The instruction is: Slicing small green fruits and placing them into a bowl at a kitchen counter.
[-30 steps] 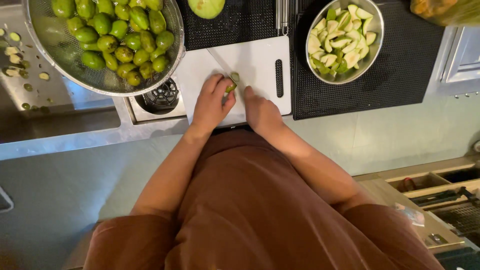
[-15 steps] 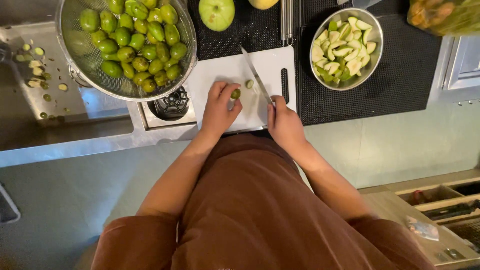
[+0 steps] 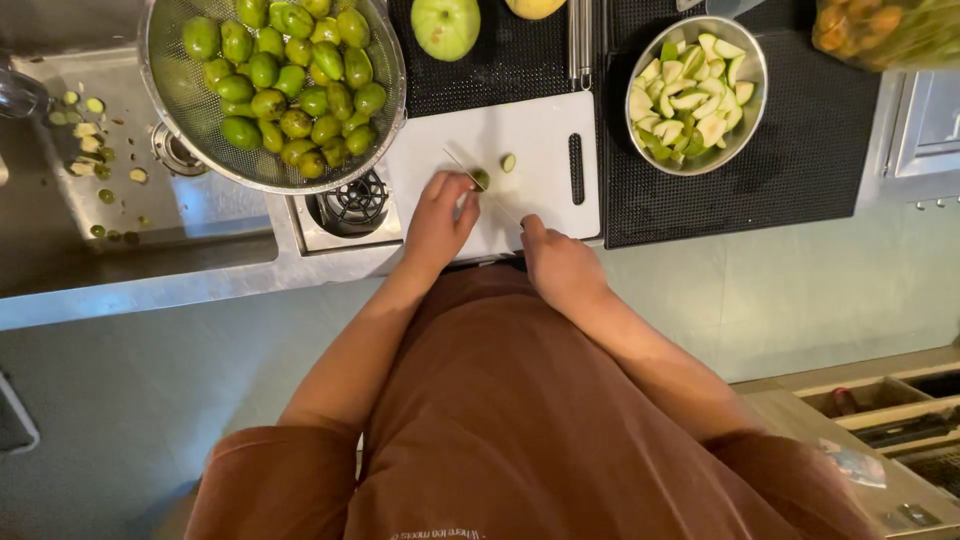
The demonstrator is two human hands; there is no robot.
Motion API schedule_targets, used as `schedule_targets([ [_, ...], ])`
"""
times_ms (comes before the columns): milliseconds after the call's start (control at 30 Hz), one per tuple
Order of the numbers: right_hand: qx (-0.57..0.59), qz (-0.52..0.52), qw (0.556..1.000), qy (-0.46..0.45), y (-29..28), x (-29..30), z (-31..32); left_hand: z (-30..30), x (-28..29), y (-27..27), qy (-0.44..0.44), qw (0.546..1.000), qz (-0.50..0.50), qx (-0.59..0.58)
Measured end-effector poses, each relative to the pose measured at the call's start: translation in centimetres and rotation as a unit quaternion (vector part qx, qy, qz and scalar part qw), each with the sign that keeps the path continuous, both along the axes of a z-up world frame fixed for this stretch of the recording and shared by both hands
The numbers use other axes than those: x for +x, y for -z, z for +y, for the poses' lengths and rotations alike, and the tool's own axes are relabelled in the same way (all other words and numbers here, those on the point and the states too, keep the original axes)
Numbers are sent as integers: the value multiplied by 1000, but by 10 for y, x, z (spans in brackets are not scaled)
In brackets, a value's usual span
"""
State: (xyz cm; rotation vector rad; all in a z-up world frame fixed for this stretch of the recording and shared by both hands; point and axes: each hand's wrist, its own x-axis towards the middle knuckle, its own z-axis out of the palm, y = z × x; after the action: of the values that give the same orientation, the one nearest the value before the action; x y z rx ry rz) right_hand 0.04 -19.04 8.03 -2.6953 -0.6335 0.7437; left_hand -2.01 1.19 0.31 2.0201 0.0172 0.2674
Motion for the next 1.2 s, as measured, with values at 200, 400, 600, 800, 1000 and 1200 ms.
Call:
schedule_targets([
  [200, -77, 26, 996, -32, -5, 2, 9, 0, 2, -8, -15, 1000, -3, 2],
  [400, -114, 64, 990, -43, -16, 11, 20, 2, 2, -7, -12, 1000, 2, 3],
  [600, -159, 90, 983, -11, -23, 15, 39, 4, 2, -13, -10, 1000, 22, 4],
  [800, -145, 86, 986, -12, 36, 30, 46, 9, 2, 3, -2, 998, 59, 4],
  [1000, -93, 70, 993, -6, 56, 29, 34, 25, 15, -34, 0, 971, -5, 238],
  [1200, -86, 44, 995, -22, 44, 26, 29, 26, 44, -42, 134, 938, -4, 320],
])
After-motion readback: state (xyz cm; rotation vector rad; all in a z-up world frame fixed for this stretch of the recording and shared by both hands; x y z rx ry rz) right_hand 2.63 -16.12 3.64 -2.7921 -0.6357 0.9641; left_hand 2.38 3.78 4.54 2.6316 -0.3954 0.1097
